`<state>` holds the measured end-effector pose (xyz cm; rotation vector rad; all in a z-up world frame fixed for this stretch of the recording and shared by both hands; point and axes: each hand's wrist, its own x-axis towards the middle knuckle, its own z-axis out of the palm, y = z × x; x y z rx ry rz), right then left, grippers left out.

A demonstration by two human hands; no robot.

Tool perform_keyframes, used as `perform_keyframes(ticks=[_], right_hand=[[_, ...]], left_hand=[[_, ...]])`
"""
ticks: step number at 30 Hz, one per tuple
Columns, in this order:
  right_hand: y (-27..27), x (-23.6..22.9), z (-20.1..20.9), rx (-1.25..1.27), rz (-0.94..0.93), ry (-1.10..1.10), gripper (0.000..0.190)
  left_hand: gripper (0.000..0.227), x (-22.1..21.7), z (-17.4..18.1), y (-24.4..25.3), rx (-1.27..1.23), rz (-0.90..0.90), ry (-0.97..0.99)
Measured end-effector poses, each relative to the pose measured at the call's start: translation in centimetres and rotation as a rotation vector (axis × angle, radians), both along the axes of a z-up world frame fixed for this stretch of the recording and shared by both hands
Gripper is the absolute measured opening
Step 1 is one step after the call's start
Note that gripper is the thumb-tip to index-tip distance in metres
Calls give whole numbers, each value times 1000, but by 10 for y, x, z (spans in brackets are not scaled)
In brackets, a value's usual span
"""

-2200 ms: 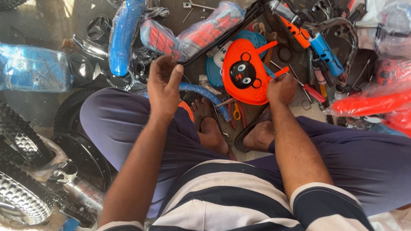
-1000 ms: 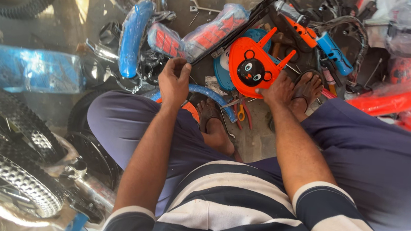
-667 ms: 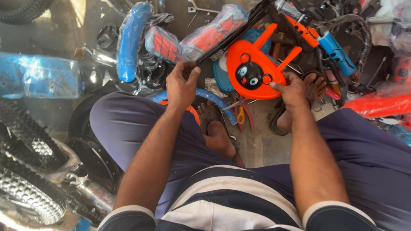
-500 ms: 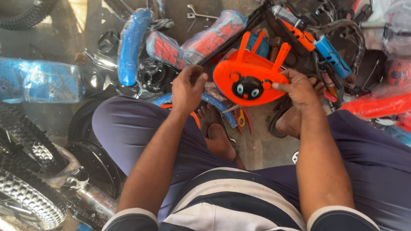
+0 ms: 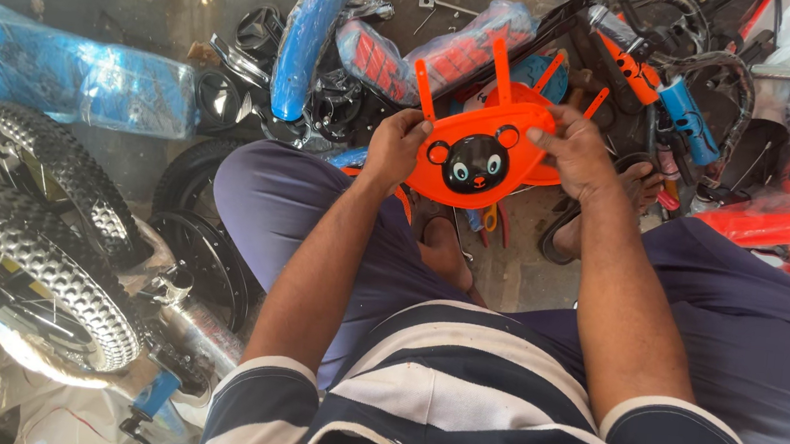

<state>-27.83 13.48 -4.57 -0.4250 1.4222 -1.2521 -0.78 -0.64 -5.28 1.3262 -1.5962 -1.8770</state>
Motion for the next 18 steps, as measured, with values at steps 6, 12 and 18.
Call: perform_keyframes(ticks=[6,12,18], right_hand=[[11,-3,-15,-22,33,11,38],[10,-17,-5,-48,-105,-87,37],[-19,-56,8,64,-97,15,28]], left_hand=[[35,-7,1,3,90,-5,-149],[25,-15,-7,2,-59,-42,-285],[25,-11,3,-2,-368,33,-360]])
